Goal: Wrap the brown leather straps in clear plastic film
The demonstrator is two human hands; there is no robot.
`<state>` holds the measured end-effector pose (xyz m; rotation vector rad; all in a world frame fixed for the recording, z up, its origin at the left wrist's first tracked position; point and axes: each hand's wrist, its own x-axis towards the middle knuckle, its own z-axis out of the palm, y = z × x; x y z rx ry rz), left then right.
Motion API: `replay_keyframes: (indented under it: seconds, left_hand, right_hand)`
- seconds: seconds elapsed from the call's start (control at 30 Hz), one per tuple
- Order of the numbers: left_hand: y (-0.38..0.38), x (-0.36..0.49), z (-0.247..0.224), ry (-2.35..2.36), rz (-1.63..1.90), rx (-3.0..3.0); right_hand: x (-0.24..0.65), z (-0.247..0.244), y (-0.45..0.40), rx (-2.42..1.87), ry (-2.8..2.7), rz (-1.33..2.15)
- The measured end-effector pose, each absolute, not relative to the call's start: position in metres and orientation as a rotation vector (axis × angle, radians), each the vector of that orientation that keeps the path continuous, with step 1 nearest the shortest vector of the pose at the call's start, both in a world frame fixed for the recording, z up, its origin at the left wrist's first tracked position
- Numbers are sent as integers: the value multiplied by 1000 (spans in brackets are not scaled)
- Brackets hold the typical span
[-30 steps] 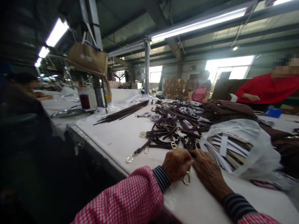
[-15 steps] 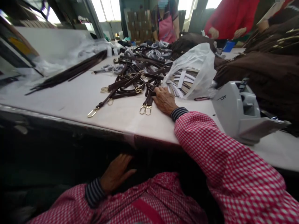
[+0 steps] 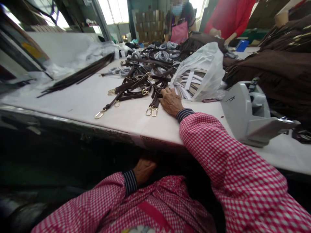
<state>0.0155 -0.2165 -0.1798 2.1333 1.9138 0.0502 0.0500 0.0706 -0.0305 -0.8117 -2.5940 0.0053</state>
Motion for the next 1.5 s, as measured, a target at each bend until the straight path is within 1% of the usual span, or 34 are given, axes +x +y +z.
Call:
replay_keyframes:
  seconds: [0.17, 0.2, 0.27, 0.37, 0.5, 0.57, 0.63, 0.7, 0.8, 0.9, 0.97, 1.03, 1.13, 1.2, 1.3, 1.4, 1.5]
  left_hand:
    - [-233, 18, -162, 1831, 94, 2215]
    - [-243, 20, -156, 1808, 165, 2258]
    - [-266, 23, -146, 1808, 414, 2358]
    - [-300, 28, -130, 1931, 796, 2388]
    - [-328, 33, -106, 2002, 975, 2315]
    - [-337, 35, -94, 1994, 1044, 2294]
    - [-343, 35, -82, 1986, 1123, 2261]
    - [-348, 34, -71, 1996, 1197, 2200]
    - [-356, 33, -56, 2052, 1297, 2097]
    - [-362, 33, -47, 2072, 1402, 1981]
    - [-367, 33, -44, 2092, 1466, 1872]
    - [-373, 31, -42, 2173, 1516, 1739]
    - [-383, 27, -39, 2354, 1552, 1530]
    - [-390, 25, -37, 2417, 1567, 1403]
    - [-399, 23, -32, 2419, 1584, 1263]
    - [-406, 22, -27, 2393, 1648, 1123]
    - [-408, 16, -21, 2285, 1740, 910]
  right_hand:
    - [52, -32, 74, -773, -2567, 95]
    - [54, -33, 75, -760, -2566, 107]
    - [56, -34, 77, -731, -2556, 144]
    - [59, -33, 77, -688, -2495, 204]
    - [67, -18, 49, -633, -2281, 211]
    - [80, -8, 16, -498, -2214, 321]
    - [100, -4, -27, -359, -2257, 579]
    - [124, -10, -72, -268, -2325, 929]
    - [156, -35, -130, -71, -2356, 1449]
    - [175, -65, -173, -97, -2275, 1905]
    - [182, -83, -196, -112, -2192, 2083]
    - [188, -99, -215, -106, -2199, 2057]
    - [195, -114, -235, -124, -2334, 1792]
    - [198, -117, -240, -138, -2392, 1659]
    - [200, -114, -244, -140, -2423, 1570]
    - [200, -107, -244, -116, -2390, 1573]
    - [199, -100, -236, -116, -2268, 1772]
